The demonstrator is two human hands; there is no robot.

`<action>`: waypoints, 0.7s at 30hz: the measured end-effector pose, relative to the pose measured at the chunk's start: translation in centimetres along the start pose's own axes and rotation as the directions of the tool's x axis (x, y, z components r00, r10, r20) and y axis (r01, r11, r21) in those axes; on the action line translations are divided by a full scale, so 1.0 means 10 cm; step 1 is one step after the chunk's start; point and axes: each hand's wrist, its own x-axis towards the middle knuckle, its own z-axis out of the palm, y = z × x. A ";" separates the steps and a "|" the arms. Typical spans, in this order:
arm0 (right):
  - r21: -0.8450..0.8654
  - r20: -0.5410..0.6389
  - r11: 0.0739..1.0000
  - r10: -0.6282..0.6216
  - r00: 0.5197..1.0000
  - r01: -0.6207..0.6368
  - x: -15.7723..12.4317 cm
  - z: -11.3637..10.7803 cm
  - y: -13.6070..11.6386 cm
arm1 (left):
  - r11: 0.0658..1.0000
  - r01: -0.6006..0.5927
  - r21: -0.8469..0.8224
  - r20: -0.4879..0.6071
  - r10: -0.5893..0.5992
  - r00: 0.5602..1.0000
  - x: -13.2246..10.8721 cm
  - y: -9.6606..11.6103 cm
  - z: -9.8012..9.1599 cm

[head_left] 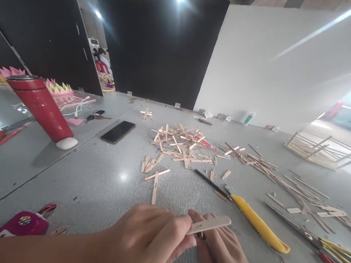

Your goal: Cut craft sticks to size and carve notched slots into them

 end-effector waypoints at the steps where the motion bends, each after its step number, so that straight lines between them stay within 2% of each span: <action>1: 0.004 -0.049 1.000 -0.017 0.999 0.017 0.01 0.02 0.01 | 0.995 -0.079 0.057 -0.083 0.084 0.993 0.00 0.00 0.02; 3: 0.034 -0.162 0.998 -0.054 0.985 0.060 0.04 0.07 0.02 | 0.975 -0.152 0.161 -0.254 0.190 0.948 -0.01 0.02 0.10; 4: 0.056 -0.205 0.995 -0.066 0.977 0.079 0.06 0.08 0.02 | 0.968 -0.149 0.200 -0.324 0.209 0.923 -0.01 0.03 0.14; 6: 0.103 -0.220 0.991 -0.061 0.974 0.085 0.09 0.09 0.02 | 0.973 -0.077 0.216 -0.414 0.163 0.895 -0.03 0.04 0.21; 8: 0.150 -0.163 0.986 -0.047 0.985 0.072 0.11 0.05 0.02 | 0.982 -0.053 0.180 -0.411 0.124 0.903 -0.03 0.04 0.23; 10: 0.187 -0.127 0.980 -0.049 0.991 0.072 0.10 0.01 0.02 | 0.973 -0.190 0.131 -0.308 0.222 0.925 -0.02 0.02 0.20; 11: 0.199 -0.119 0.977 -0.053 0.991 0.076 0.08 0.00 0.03 | 0.980 -0.187 0.070 -0.301 0.199 0.933 -0.01 0.02 0.18; 13: 0.202 -0.096 0.978 -0.037 0.995 0.056 0.03 -0.01 0.05 | 0.991 -0.040 -0.131 -0.265 0.004 0.964 0.01 0.05 0.15; 16: 0.203 -0.017 0.979 0.020 1.000 -0.016 -0.03 0.02 0.10 | 0.904 0.186 -0.385 -0.208 -0.282 0.937 0.02 0.14 0.13; 18: 0.225 -0.009 0.974 0.022 1.000 -0.019 -0.05 0.05 0.11 | 0.846 0.280 -0.454 -0.176 -0.393 0.902 0.02 0.21 0.13; 21: 0.214 -0.040 0.976 0.047 0.998 -0.037 -0.02 0.06 0.08 | 0.804 0.359 -0.474 -0.140 -0.471 0.871 0.04 0.25 0.11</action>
